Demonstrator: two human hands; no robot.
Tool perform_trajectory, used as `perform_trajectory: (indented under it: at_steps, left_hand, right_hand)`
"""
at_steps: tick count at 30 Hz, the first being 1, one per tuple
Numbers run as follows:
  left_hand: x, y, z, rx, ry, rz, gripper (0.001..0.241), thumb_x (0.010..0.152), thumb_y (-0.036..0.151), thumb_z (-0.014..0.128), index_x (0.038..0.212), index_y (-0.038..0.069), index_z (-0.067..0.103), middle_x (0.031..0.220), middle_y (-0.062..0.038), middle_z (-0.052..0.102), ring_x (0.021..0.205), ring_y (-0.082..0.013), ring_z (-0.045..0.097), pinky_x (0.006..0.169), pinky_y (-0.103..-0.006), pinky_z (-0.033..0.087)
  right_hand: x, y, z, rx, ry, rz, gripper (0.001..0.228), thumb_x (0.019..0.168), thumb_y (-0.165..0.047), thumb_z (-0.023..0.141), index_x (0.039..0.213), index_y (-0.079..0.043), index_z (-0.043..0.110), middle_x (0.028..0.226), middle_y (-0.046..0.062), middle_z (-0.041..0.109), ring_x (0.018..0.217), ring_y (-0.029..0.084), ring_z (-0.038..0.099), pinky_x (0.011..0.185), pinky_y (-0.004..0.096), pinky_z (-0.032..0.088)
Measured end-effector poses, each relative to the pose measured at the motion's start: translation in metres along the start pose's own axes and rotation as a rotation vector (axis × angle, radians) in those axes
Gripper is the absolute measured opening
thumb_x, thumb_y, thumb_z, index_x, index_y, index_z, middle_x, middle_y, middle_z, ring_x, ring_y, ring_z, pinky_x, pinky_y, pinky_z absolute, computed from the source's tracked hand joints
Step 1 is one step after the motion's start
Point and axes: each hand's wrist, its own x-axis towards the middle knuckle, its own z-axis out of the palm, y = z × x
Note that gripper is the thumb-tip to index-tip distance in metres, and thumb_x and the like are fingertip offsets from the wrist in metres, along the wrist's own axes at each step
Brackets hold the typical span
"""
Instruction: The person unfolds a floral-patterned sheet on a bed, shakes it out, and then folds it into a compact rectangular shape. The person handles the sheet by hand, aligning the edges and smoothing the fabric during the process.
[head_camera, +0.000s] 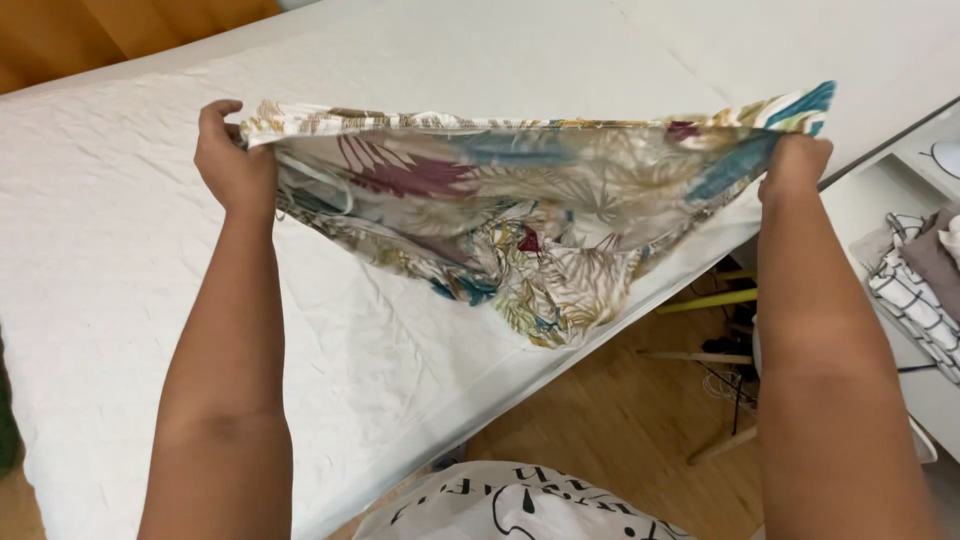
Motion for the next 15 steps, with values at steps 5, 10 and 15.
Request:
perform_trajectory:
  at_steps: [5,10,15]
  left_hand:
    - [0.021,-0.003,0.029,-0.178,0.038,-0.054,0.024,0.095,0.010,0.074,0.116,0.010,0.063,0.092,-0.005,0.072,0.082,-0.0191,0.067,0.074,-0.0358,0.054]
    - [0.019,0.029,0.025,-0.188,0.086,-0.114,0.026,0.093,0.018,0.078,0.107,0.009,0.058,0.091,-0.007,0.073,0.080,-0.0205,0.069,0.072,-0.0372,0.055]
    - [0.006,0.046,0.014,0.075,-0.178,-0.151,0.037,0.082,0.032,0.085,0.100,0.007,0.064,0.093,-0.014,0.075,0.081,-0.0230,0.071,0.070,-0.0375,0.055]
  right_hand:
    - [0.014,0.030,-0.047,-0.155,-0.173,0.239,0.055,0.101,-0.040,0.037,0.144,-0.008,0.051,0.139,0.023,0.044,0.106,0.033,0.060,0.081,0.052,0.056]
    - [-0.021,-0.101,0.010,0.333,-0.428,0.115,0.074,0.102,-0.060,0.040,0.151,-0.004,0.043,0.156,0.015,0.046,0.144,0.039,0.044,0.118,0.066,0.032]
    - [-0.035,-0.128,0.007,-0.163,-0.815,-0.595,0.072,0.105,-0.050,0.058,0.154,-0.001,0.039,0.161,0.021,0.041,0.152,0.038,0.042,0.128,0.051,0.033]
